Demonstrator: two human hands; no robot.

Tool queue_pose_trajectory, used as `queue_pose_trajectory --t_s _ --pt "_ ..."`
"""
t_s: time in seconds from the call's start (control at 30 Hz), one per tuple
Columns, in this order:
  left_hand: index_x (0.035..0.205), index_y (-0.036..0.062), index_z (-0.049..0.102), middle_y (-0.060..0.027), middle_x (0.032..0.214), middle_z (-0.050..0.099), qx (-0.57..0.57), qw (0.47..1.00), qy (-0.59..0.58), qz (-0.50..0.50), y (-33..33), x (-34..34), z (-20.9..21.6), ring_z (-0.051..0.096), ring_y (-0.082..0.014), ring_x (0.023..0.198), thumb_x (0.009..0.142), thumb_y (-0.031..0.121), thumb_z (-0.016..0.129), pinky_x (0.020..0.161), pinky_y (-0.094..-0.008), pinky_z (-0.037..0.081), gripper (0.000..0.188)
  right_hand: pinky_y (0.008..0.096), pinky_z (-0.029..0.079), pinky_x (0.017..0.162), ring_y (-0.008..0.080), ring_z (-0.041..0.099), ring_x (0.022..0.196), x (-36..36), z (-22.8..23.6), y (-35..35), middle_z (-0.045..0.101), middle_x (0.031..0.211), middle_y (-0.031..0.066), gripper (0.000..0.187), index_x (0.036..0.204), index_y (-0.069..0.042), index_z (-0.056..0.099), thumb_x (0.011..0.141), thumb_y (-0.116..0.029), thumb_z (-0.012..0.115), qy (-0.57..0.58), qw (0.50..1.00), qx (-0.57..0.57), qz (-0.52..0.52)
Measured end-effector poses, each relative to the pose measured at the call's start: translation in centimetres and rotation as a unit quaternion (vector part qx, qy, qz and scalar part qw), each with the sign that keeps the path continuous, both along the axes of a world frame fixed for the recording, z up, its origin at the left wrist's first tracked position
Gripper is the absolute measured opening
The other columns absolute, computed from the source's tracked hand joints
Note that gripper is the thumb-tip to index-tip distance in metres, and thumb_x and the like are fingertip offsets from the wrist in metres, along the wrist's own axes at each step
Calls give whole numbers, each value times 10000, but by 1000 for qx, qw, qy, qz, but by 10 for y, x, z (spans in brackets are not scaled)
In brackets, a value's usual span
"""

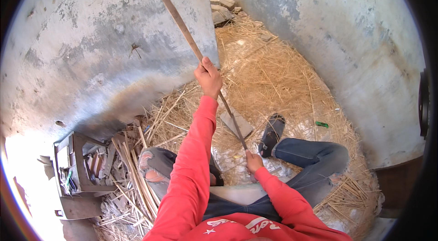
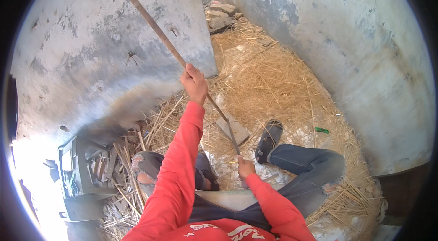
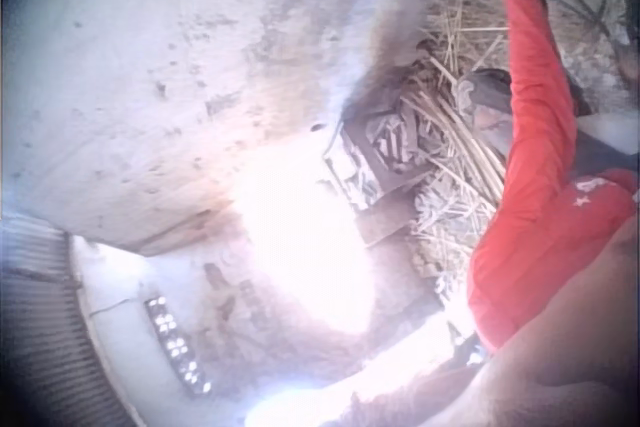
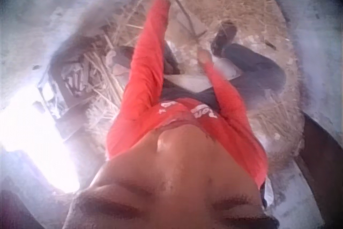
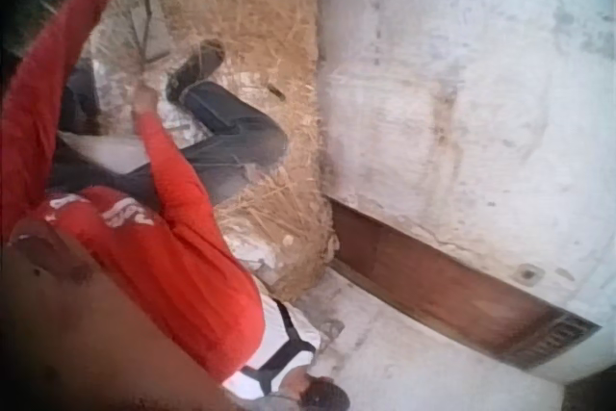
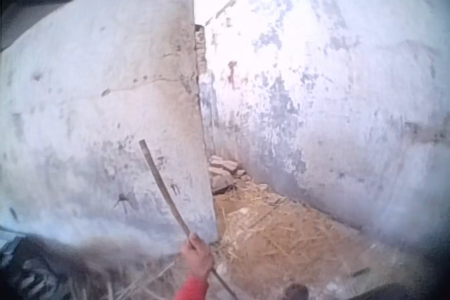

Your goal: The person shaves a thin wooden stick using a blade tool, then wraps a piece of green tape around one end of the stick.

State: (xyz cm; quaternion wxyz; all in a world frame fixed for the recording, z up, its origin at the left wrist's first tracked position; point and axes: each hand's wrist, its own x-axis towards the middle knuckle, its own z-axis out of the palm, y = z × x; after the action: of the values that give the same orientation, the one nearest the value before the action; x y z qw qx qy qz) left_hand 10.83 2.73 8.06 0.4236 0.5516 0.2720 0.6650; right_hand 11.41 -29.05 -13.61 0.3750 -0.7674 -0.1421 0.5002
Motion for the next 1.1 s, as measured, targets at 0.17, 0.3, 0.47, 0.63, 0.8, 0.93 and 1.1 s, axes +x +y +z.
queue_pose_trajectory --t_s 0.17,0.3,0.47,0.63,0.8,0.93,1.1 --pt "653 79 368 44 544 364 -17 999 -39 -8 13 -16 -2 322 -52 496 1056 464 442 445 -281 263 562 340 387 365 179 481 393 9 86 40 492 554 68 519 771 -27 526 1039 -464 442 -94 978 179 -48" --pt "684 114 307 63 555 311 -19 998 -55 -14 19 -27 -9 259 -32 473 1058 442 446 425 -241 224 516 326 393 437 180 479 457 -4 157 69 521 626 86 418 843 -23 541 1040 -385 468 47 915 362 -172" --pt "693 115 307 61 553 301 -12 999 -46 -20 24 -28 -7 251 -35 465 1056 441 455 421 -245 220 510 366 413 424 190 504 449 -21 8 54 494 537 76 502 839 -20 544 1038 -465 422 -281 912 298 -40" --pt "695 120 301 59 548 300 -18 995 -73 -62 13 -5 -6 256 -37 464 1048 457 464 421 -244 215 515 425 485 584 308 629 635 1 -101 11 560 617 170 526 820 23 572 1030 -440 434 -98 991 22 -93" --pt "665 114 303 66 556 313 -30 995 -75 -53 19 -33 -3 284 -36 487 1056 445 455 434 -253 234 534 332 418 449 192 509 476 9 9 60 496 588 79 460 853 -40 543 1040 -446 436 -108 962 210 -137" --pt "642 113 309 62 557 333 -28 994 -64 -80 12 -26 -4 300 -37 501 1061 433 452 442 -254 239 546 271 373 369 114 448 420 4 51 72 467 580 31 411 902 -77 519 1050 -449 424 -107 923 344 -137" --pt "624 123 299 50 566 281 -29 974 -95 -206 -4 -20 5 247 -54 477 1060 457 435 438 -257 213 565 334 407 415 172 466 427 -16 2 42 460 561 59 499 858 -41 527 1024 -505 447 131 974 116 -146"
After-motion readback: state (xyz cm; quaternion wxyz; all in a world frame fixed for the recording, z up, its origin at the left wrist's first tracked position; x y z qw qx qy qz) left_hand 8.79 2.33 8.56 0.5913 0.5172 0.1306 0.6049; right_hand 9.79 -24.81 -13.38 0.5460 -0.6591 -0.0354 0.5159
